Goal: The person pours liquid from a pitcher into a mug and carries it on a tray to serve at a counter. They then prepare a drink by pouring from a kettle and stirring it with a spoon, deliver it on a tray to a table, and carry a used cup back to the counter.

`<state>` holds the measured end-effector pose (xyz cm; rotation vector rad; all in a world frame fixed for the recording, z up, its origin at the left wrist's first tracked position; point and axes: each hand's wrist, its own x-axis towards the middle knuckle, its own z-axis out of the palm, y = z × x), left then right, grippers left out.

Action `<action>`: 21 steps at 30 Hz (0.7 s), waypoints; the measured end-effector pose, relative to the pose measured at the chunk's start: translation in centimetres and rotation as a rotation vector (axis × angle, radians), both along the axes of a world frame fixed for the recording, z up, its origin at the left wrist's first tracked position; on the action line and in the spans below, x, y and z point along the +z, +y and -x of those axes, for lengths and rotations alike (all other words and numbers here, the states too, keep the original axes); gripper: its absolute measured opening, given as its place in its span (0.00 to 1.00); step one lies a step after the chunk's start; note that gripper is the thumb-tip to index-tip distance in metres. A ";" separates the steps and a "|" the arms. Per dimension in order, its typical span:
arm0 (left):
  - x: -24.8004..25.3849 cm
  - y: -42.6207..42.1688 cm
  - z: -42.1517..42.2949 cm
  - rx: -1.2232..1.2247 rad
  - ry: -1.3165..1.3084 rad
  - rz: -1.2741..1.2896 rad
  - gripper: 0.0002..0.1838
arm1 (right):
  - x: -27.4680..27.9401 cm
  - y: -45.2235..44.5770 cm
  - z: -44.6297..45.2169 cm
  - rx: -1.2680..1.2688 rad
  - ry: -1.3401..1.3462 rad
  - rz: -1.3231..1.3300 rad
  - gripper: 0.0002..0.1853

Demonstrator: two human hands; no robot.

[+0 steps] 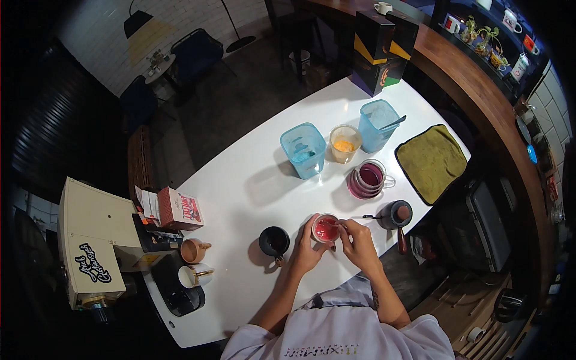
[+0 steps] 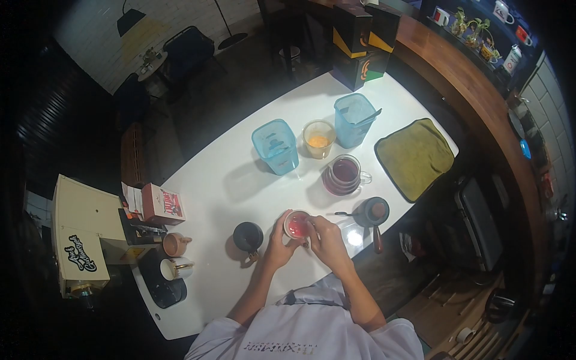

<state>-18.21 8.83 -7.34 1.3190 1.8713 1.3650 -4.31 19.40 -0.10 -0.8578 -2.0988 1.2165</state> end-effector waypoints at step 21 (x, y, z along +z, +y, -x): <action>-0.2 0.0 0.0 0.003 0.009 0.001 0.50 | 0.1 0.4 -0.6 -0.014 -0.057 -0.099 0.07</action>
